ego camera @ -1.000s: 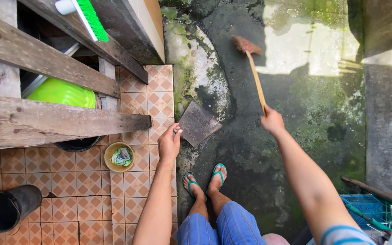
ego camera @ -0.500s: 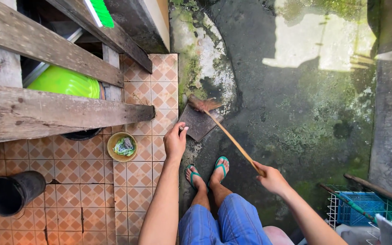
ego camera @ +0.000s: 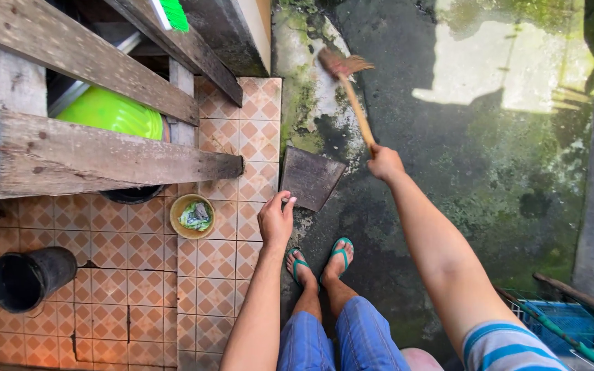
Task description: The person sweeps debris from a tiled floor into a dustpan using a broom, then moves to a mossy outdoor area to sweep more debris into the dustpan, and finally returns indoors to sweep a concrete floor. The person repeatedly sweeps and collects debris into the dustpan throughout the episode.
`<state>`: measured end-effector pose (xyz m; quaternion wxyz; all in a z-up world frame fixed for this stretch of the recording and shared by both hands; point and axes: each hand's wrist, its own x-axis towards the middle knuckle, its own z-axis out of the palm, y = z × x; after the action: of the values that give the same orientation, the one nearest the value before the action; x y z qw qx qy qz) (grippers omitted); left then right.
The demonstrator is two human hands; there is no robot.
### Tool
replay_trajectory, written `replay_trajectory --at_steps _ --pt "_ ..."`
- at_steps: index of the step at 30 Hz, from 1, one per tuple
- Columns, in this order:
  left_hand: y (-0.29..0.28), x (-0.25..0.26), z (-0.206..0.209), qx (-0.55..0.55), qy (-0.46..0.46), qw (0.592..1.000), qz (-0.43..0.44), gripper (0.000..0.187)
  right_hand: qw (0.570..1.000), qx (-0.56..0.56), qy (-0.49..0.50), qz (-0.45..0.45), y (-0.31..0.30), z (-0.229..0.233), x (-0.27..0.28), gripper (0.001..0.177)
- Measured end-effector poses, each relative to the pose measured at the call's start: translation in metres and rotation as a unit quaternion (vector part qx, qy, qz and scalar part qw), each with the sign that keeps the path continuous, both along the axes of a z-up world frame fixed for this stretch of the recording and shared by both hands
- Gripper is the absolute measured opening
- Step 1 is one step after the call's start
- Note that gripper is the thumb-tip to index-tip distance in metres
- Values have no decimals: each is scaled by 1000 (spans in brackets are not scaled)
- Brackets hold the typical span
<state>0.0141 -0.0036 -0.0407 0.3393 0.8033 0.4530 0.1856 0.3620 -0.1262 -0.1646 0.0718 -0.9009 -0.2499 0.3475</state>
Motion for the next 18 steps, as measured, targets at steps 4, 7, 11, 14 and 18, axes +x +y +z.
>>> replay_trajectory --at_steps 4,7,11,14,18 --pt "-4 3 2 4 0 1000 2 18 993 -45 4 105 -56 69 -72 56" --pt "-9 4 0 1 0 1000 5 18 978 -131 56 150 -116 149 -119 46" --pt "-9 -2 0 22 8 1000 9 19 981 -76 152 95 -145 227 -137 59" --pt "-11 0 2 32 -14 999 8 19 987 -13 106 120 -110 200 -113 54" --pt "-18 -2 7 44 -8 999 30 20 986 17 42 159 -3 161 -97 59"
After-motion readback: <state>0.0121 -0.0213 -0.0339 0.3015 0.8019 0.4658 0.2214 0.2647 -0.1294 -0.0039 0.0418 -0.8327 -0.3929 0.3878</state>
